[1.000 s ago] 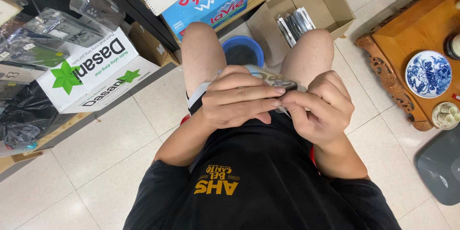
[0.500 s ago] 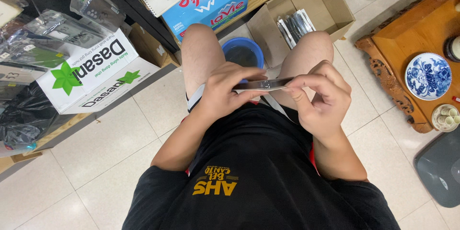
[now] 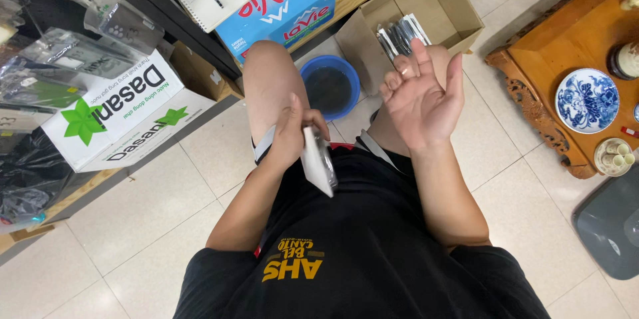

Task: The person wipes the front and back of a white phone case and its clear packaging with a cloth by hand.

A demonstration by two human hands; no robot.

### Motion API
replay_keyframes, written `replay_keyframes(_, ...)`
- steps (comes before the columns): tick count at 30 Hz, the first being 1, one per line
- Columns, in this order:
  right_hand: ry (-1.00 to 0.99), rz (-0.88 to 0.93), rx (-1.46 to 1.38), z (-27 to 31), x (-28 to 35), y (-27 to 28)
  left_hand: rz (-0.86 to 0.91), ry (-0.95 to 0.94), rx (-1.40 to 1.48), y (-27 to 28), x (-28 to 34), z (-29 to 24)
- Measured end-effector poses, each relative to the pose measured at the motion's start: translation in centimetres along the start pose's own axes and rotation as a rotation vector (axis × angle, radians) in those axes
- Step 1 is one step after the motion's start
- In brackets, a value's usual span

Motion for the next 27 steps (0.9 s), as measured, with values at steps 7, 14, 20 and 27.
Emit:
replay_keyframes(7, -0.025, 0.019, 0.017, -1.0, 0.7, -1.8, -0.105, -0.246, -0.247, -1.6, -0.6, -7.1)
replay_keyframes(14, 0.11, 0.251, 0.385, -3.6, 2.4, -2.9, -0.097, -0.231, -0.238, -3.0, -2.6, -7.3)
replay_keyframes(20, 0.343, 0.41, 0.797, -4.8, 4.0, -4.0, -0.134, -0.206, -0.211, -2.3, -2.5, -6.3)
replay_keyframes(27, 0.102, 0.559, 0.504, -7.3, 3.4, -2.2, -0.173, -0.222, -0.031, -0.2, -1.5, -5.5)
Point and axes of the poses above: each hand's wrist, its own x-axis away from the middle knuckle, its own y-axis out of the back of the hand, z = x × y, the point moved 9 cm from there along -x, towards the middle knuckle, and after that the axes turned 4 degrees about x, right-handed, at the moved point
